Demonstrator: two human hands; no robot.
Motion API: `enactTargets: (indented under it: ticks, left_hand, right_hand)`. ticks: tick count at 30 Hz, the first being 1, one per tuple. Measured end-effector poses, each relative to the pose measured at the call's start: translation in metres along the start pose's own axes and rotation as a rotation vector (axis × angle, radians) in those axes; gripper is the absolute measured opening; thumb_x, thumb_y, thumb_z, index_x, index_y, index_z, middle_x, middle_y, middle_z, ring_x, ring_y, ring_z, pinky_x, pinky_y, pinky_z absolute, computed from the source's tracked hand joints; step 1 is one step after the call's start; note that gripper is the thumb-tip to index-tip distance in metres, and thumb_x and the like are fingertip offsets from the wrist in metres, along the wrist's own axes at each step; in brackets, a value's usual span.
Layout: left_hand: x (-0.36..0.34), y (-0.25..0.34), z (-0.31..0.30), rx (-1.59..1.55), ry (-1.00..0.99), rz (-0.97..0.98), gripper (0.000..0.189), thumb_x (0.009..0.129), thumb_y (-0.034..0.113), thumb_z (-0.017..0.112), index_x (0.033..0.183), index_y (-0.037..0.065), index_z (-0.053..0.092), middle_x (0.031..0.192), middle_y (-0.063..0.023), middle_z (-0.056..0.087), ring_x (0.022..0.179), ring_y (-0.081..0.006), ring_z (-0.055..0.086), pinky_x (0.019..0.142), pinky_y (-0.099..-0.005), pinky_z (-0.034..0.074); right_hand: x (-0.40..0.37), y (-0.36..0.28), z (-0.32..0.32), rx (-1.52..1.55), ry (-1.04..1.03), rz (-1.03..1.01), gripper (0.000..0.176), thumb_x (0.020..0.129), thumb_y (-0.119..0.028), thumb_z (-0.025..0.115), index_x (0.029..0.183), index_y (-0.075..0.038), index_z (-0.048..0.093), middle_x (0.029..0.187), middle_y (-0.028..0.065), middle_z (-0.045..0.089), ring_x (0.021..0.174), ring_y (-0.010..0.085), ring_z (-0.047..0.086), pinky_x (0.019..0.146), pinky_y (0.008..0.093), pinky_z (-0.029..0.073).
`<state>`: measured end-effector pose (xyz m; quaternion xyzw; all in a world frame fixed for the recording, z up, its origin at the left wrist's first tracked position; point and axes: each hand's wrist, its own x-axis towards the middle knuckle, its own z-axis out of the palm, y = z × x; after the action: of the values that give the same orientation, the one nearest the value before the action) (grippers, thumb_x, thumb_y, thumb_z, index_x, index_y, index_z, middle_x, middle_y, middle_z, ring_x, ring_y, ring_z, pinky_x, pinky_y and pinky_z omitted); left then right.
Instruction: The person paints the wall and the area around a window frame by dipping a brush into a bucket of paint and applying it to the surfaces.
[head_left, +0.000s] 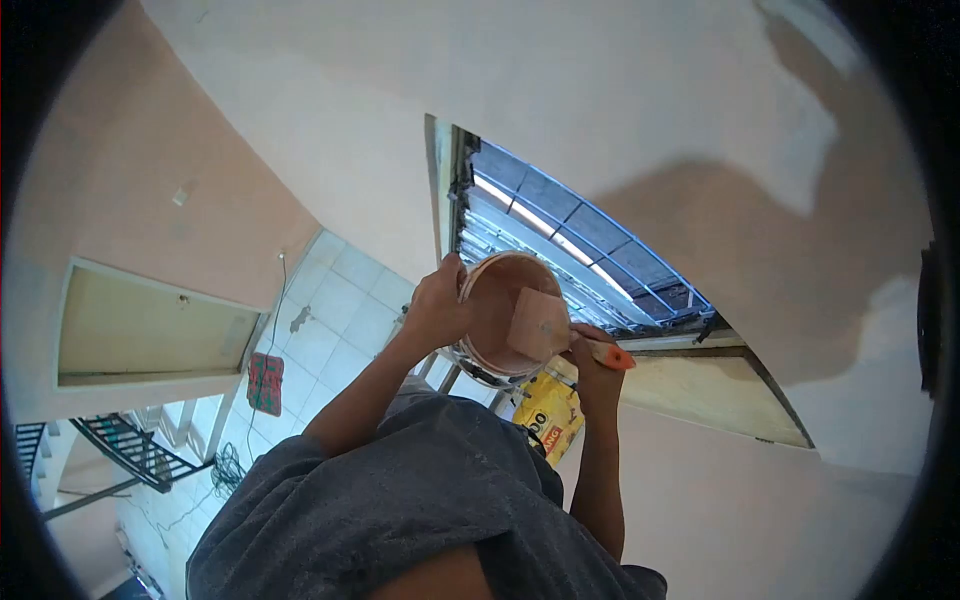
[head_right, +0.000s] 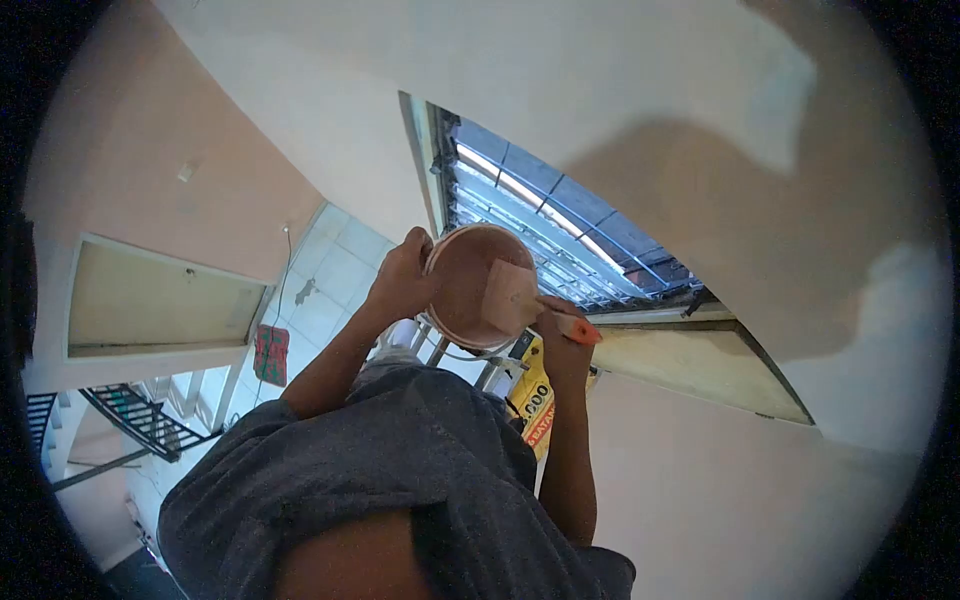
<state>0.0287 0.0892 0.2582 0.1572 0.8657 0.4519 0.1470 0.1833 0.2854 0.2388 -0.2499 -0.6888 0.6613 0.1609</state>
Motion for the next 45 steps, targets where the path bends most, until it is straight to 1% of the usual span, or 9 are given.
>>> enactTargets:
  ticks: [6, 11, 14, 17, 23, 26, 32, 41, 45]
  left_hand:
    - [0.008, -0.009, 0.013, -0.069, -0.058, 0.007, 0.028, 0.071, 0.012, 0.058, 0.092, -0.001, 0.046, 0.078, -0.0226, 0.058, 0.077, -0.0412, 0.059, 0.069, -0.046, 0.045]
    - [0.007, -0.006, 0.023, -0.109, -0.074, 0.009, 0.033, 0.074, 0.02, 0.063, 0.093, -0.002, 0.048, 0.08, -0.0219, 0.06, 0.076, -0.0361, 0.061, 0.068, -0.0427, 0.046]
    - [0.009, -0.003, 0.025, -0.1, -0.09, 0.037, 0.038, 0.074, 0.029, 0.067, 0.089, -0.001, 0.05, 0.077, -0.0198, 0.06, 0.073, -0.031, 0.061, 0.065, -0.0406, 0.046]
    - [0.009, 0.001, 0.028, -0.078, -0.113, 0.05, 0.045, 0.075, 0.038, 0.072, 0.084, -0.001, 0.052, 0.075, -0.0176, 0.061, 0.07, -0.0259, 0.061, 0.062, -0.0385, 0.047]
    - [0.025, -0.025, 0.042, -0.022, -0.152, 0.056, 0.043, 0.07, 0.035, 0.07, 0.088, 0.0, 0.053, 0.085, -0.0209, 0.062, 0.08, -0.0331, 0.062, 0.068, -0.0405, 0.047]
    - [0.026, -0.021, 0.039, 0.057, -0.162, 0.083, 0.044, 0.069, 0.033, 0.073, 0.088, 0.0, 0.053, 0.082, -0.0177, 0.062, 0.075, -0.0273, 0.059, 0.064, -0.0402, 0.047]
    - [0.024, -0.01, 0.032, 0.07, -0.166, 0.102, 0.047, 0.067, 0.034, 0.074, 0.091, -0.002, 0.055, 0.085, -0.0202, 0.064, 0.079, -0.0315, 0.063, 0.067, -0.041, 0.049]
    - [0.004, 0.03, -0.015, 0.035, -0.162, 0.068, 0.047, 0.065, 0.032, 0.074, 0.093, -0.002, 0.056, 0.088, -0.0209, 0.065, 0.083, -0.0332, 0.064, 0.07, -0.0408, 0.05]
    - [-0.026, 0.069, -0.017, 0.058, -0.123, 0.044, 0.049, 0.064, 0.032, 0.074, 0.094, -0.003, 0.057, 0.089, -0.0212, 0.065, 0.085, -0.0342, 0.065, 0.071, -0.0411, 0.05]
  right_hand:
    - [-0.022, 0.031, -0.022, 0.743, 0.181, 0.255, 0.02, 0.089, -0.015, 0.061, 0.106, -0.004, 0.056, 0.095, 0.0078, 0.062, 0.087, 0.0215, 0.063, 0.073, 0.0337, 0.055]
    - [-0.036, 0.033, -0.019, 1.067, 0.191, 0.157, 0.018, 0.088, -0.013, 0.062, 0.103, -0.006, 0.056, 0.094, 0.0063, 0.062, 0.087, 0.0188, 0.063, 0.07, 0.0323, 0.054]
    - [-0.024, 0.017, -0.022, 1.126, 0.111, -0.095, 0.019, 0.087, -0.014, 0.062, 0.104, -0.006, 0.056, 0.094, 0.0075, 0.062, 0.087, 0.0202, 0.063, 0.072, 0.0345, 0.056]
    - [-0.014, -0.04, -0.032, 1.039, 0.22, -0.135, 0.024, 0.086, -0.018, 0.065, 0.105, -0.008, 0.055, 0.103, 0.009, 0.061, 0.096, 0.022, 0.061, 0.083, 0.0365, 0.054]
    - [0.035, -0.207, -0.067, 0.848, 0.329, -0.697, 0.02, 0.09, -0.016, 0.062, 0.107, -0.01, 0.054, 0.103, 0.0058, 0.059, 0.084, 0.0179, 0.062, 0.072, 0.0308, 0.056]
    - [0.057, -0.32, -0.077, 0.741, 0.353, -0.982, 0.02, 0.091, -0.015, 0.06, 0.109, -0.007, 0.054, 0.105, 0.0064, 0.058, 0.089, 0.0161, 0.06, 0.075, 0.0289, 0.053]
    - [0.079, -0.489, -0.087, 0.58, 0.24, -1.37, 0.032, 0.089, -0.015, 0.061, 0.115, 0.003, 0.054, 0.102, 0.0086, 0.059, 0.091, 0.0161, 0.06, 0.085, 0.0324, 0.054]
    - [0.104, -0.58, -0.009, 0.388, 0.106, -1.404, 0.022, 0.086, -0.006, 0.061, 0.105, 0.004, 0.058, 0.098, 0.0139, 0.06, 0.087, 0.0212, 0.064, 0.082, 0.0331, 0.059]
    - [0.087, -0.597, -0.037, 0.347, 0.116, -1.4, 0.027, 0.086, -0.009, 0.062, 0.109, 0.005, 0.057, 0.1, 0.0143, 0.061, 0.09, 0.0195, 0.064, 0.079, 0.0296, 0.058]
